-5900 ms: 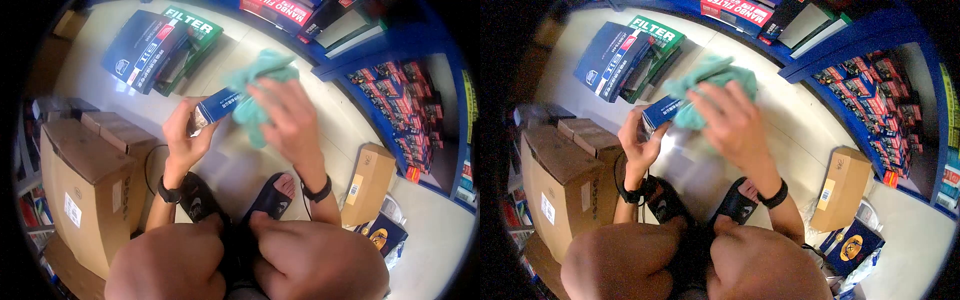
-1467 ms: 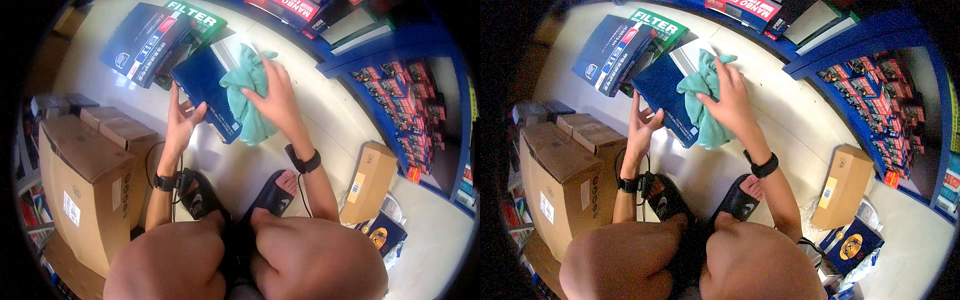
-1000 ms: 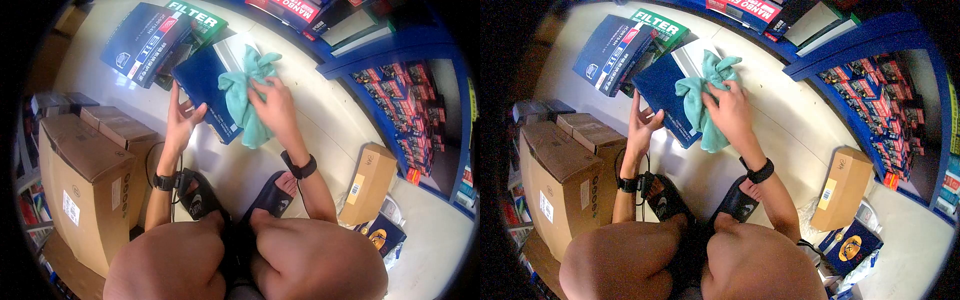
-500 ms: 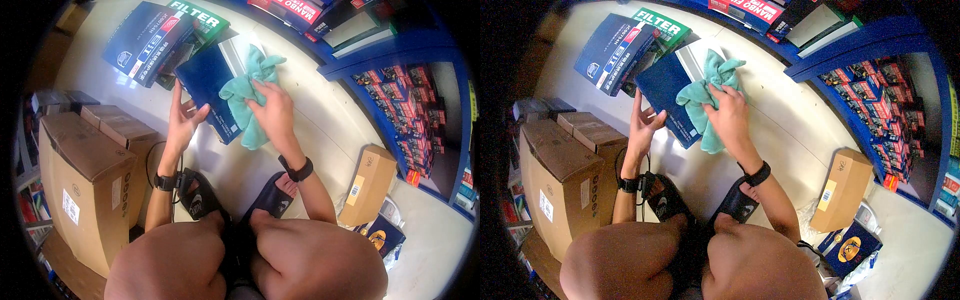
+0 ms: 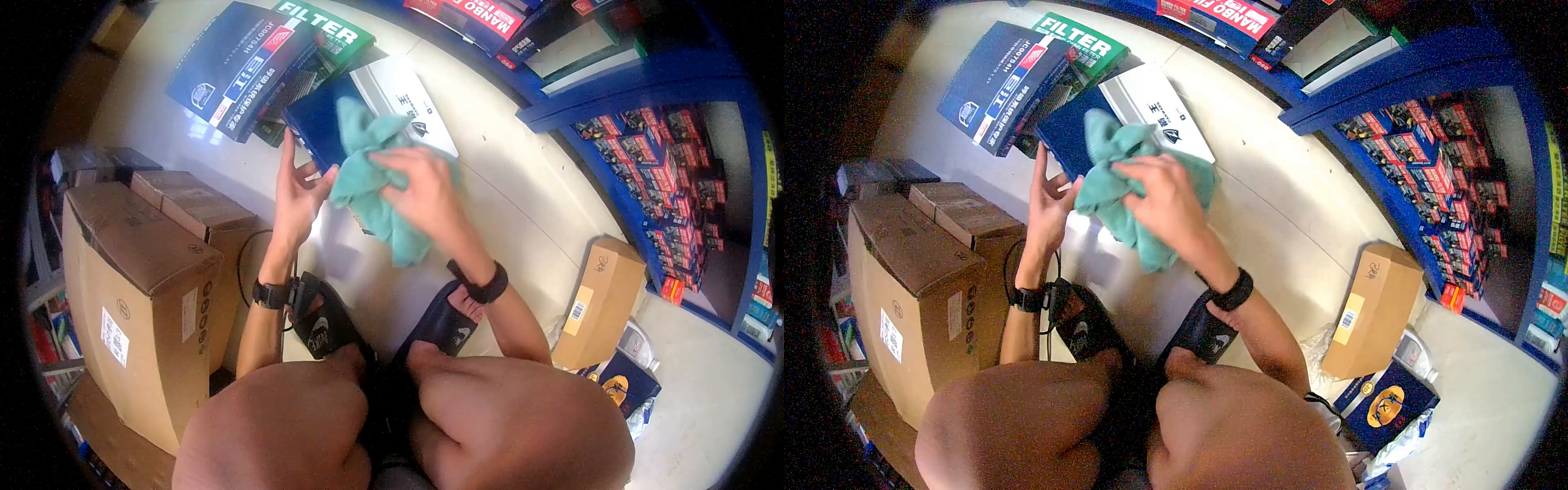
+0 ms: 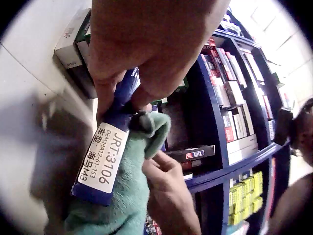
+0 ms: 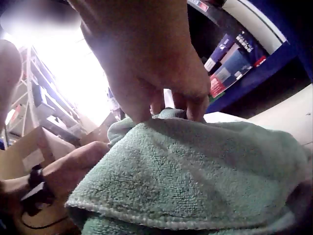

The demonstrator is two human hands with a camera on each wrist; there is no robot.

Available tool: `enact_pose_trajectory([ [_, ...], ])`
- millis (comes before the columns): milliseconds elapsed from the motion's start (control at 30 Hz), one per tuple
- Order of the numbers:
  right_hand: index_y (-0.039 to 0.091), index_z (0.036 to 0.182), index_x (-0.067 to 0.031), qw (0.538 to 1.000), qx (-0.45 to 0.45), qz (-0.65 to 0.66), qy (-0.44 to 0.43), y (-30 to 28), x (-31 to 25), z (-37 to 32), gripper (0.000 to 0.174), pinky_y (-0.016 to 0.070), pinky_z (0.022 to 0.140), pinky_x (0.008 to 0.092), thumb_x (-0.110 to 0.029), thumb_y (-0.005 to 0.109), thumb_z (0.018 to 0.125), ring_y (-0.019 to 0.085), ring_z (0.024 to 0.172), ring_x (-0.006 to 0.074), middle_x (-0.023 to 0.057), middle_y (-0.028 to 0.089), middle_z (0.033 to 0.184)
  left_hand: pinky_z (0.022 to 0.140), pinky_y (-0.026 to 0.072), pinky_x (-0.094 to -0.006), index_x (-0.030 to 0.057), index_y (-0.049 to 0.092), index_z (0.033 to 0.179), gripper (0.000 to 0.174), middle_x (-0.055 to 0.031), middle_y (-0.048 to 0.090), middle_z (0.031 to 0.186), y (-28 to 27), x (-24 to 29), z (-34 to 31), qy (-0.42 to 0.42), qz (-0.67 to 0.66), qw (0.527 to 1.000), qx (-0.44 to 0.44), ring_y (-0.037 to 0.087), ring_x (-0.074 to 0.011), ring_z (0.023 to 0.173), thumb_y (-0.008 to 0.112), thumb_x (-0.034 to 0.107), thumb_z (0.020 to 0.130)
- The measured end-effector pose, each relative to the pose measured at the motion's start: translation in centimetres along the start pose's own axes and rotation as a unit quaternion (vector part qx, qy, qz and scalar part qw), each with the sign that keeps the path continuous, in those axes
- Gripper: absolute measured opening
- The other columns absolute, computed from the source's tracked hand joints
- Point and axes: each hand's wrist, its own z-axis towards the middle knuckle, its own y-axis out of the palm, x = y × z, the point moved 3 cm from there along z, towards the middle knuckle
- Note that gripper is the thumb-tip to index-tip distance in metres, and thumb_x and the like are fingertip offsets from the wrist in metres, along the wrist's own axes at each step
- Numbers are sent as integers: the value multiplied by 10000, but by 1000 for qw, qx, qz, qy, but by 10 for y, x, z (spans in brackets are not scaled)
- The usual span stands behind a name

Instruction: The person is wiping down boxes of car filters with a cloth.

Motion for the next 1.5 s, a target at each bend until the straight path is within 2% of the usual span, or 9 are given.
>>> enact_pose_trajectory([
  [167,811,1183,-27,1000,7,-25,-11,16,-13,-4,443,560,952,478,-15,793,740,672,1034,405,192,761,1146,917,638,-362,58,4,1744,1026,-221,714,1327,-5,-3,1,14,14,1000,-4,744,-220,1072,717,-27,1011],
  [233,810,1187,-31,999,8,-42,1,18,0,-5,432,560,956,478,-39,810,755,673,1051,405,185,756,1121,896,647,-373,132,69,1761,982,-200,738,1305,-6,-8,0,9,27,1000,11,751,-213,1068,720,29,1032],
  [267,810,1187,-31,999,7,-42,1,17,8,-5,432,560,956,478,-39,810,755,673,1051,405,185,756,1121,898,648,-397,106,62,1757,990,-205,743,1283,-9,-10,-3,-28,13,999,8,758,-229,1063,736,70,1033],
  [467,814,1199,-68,973,57,-194,114,-19,69,6,406,554,975,493,-111,833,796,686,1058,410,194,751,1123,891,650,-412,81,53,1751,1026,-239,754,1260,0,2,-10,-43,-48,998,23,769,-259,1045,771,118,1020],
  [567,814,1190,-56,978,51,-184,86,-26,63,10,395,555,976,496,-116,823,799,695,1054,407,205,750,1112,816,645,-355,36,5,1739,1026,-240,751,1240,2,5,-3,-33,-42,998,16,768,-245,1000,747,91,1032],
  [833,814,1165,-18,998,-31,-24,-55,0,-26,7,402,576,948,468,-54,806,765,689,1022,386,173,748,1090,832,643,-335,33,66,1740,995,-220,754,1237,1,7,0,-6,-4,1000,15,760,-212,1011,743,17,1010],
  [1200,814,1180,-56,974,44,-196,107,-32,86,-4,377,549,991,504,-85,812,805,671,1077,414,194,733,1109,862,659,-382,51,43,1742,1027,-252,731,1274,-2,7,-5,-51,-35,998,7,761,-253,1027,759,44,1006],
  [1400,813,1175,-52,970,9,-195,147,-36,73,-4,377,557,988,506,-107,810,801,684,1097,408,198,750,1126,844,662,-374,44,51,1741,1037,-253,736,1261,-3,4,-2,-47,-33,998,9,767,-252,1000,776,56,998],
  [1500,813,1180,-54,992,-4,-123,35,-21,48,-9,404,566,992,492,-80,807,778,687,1109,396,191,754,1153,827,658,-359,42,57,1741,1032,-244,747,1242,2,11,-1,-27,-40,999,10,768,-240,998,774,51,999],
])
